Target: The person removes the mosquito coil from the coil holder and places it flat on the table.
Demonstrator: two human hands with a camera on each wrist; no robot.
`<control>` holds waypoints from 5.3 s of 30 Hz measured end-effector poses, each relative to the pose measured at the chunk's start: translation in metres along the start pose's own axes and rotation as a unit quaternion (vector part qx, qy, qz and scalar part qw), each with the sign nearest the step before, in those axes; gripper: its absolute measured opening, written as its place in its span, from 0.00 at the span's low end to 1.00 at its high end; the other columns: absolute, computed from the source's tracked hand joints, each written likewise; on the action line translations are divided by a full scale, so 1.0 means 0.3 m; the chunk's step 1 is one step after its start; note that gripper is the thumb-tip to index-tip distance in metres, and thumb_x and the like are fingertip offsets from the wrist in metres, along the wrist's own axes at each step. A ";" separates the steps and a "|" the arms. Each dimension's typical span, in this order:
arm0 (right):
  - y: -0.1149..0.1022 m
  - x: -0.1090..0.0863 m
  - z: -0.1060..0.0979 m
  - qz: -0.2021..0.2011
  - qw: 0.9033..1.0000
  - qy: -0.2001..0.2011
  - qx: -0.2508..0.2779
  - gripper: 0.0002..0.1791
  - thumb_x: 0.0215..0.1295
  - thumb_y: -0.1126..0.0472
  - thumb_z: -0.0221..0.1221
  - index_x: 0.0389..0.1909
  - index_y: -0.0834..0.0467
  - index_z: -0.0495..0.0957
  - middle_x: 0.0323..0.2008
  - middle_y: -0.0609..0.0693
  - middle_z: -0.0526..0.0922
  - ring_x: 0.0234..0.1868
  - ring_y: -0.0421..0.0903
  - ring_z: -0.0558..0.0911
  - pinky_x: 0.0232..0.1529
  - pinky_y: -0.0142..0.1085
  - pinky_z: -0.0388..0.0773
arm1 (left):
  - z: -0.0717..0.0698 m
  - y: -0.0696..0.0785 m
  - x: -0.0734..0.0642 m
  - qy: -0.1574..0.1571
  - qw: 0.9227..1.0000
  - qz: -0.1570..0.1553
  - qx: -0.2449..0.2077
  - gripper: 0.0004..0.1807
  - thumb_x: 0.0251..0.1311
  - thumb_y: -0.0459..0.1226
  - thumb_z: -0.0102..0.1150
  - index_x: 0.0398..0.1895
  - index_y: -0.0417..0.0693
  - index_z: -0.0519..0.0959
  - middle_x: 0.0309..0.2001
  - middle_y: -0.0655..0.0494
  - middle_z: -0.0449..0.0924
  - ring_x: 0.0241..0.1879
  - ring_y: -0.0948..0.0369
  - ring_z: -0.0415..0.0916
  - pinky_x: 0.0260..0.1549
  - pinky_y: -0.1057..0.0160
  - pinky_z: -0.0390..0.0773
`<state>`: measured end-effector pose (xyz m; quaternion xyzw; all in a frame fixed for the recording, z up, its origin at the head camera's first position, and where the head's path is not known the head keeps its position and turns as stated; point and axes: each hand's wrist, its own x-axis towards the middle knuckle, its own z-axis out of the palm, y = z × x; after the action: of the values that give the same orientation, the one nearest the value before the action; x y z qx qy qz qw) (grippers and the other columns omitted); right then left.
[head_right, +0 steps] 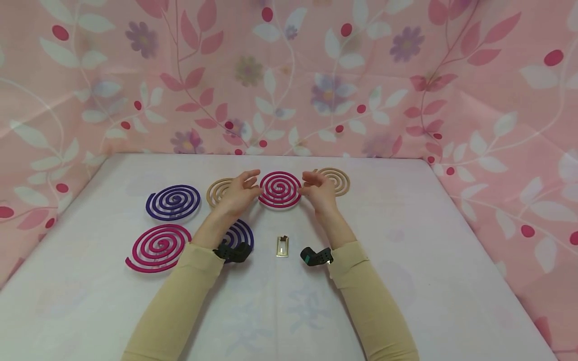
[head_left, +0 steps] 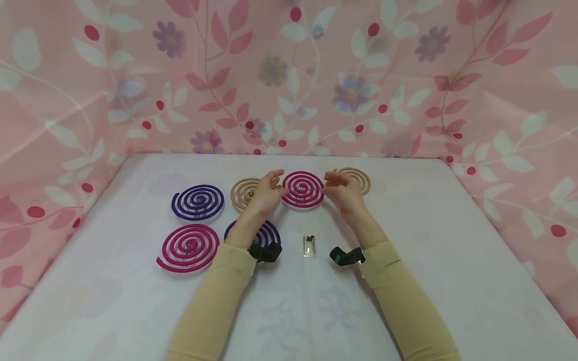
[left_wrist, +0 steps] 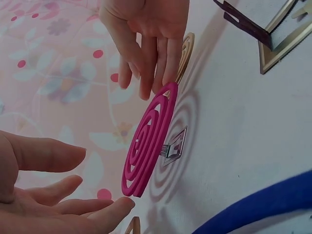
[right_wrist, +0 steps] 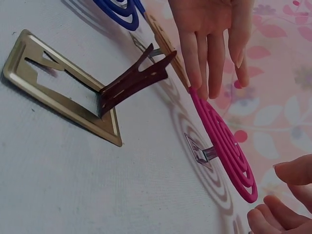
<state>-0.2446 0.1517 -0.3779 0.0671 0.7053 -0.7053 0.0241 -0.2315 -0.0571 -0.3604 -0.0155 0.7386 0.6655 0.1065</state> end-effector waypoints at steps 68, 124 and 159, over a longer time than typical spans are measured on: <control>-0.003 0.004 0.002 0.029 0.996 -0.043 0.067 0.29 0.65 0.79 0.54 0.68 0.69 0.67 0.65 0.65 0.71 0.42 0.38 0.79 0.44 0.27 0.81 | 0.035 0.005 -0.006 0.002 0.994 -0.012 -0.106 0.31 0.66 0.21 0.49 0.73 0.39 0.61 0.72 0.37 0.61 0.68 0.47 0.67 0.64 0.49 0.73; -0.028 -0.185 -0.148 -0.013 0.997 -0.060 0.053 0.25 0.73 0.71 0.51 0.69 0.69 0.65 0.59 0.57 0.78 0.49 0.38 0.83 0.49 0.31 0.83 | 0.193 -0.010 -0.179 0.069 0.954 0.008 -0.292 0.26 0.65 0.22 0.53 0.67 0.36 0.70 0.64 0.37 0.74 0.54 0.55 0.80 0.53 0.57 0.82; 0.050 -0.226 -0.370 -0.020 0.995 -0.049 0.079 0.25 0.73 0.71 0.52 0.67 0.74 0.61 0.46 0.43 0.86 0.46 0.35 0.85 0.47 0.29 0.83 | 0.449 -0.062 -0.130 0.095 0.937 -0.035 -0.333 0.22 0.64 0.21 0.52 0.62 0.33 0.74 0.60 0.36 0.77 0.51 0.58 0.78 0.53 0.58 0.82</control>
<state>-0.1687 0.2583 -0.3835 0.0197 0.6464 -0.7617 0.0390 -0.1720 0.0691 -0.3841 -0.1394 0.4804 0.8646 0.0477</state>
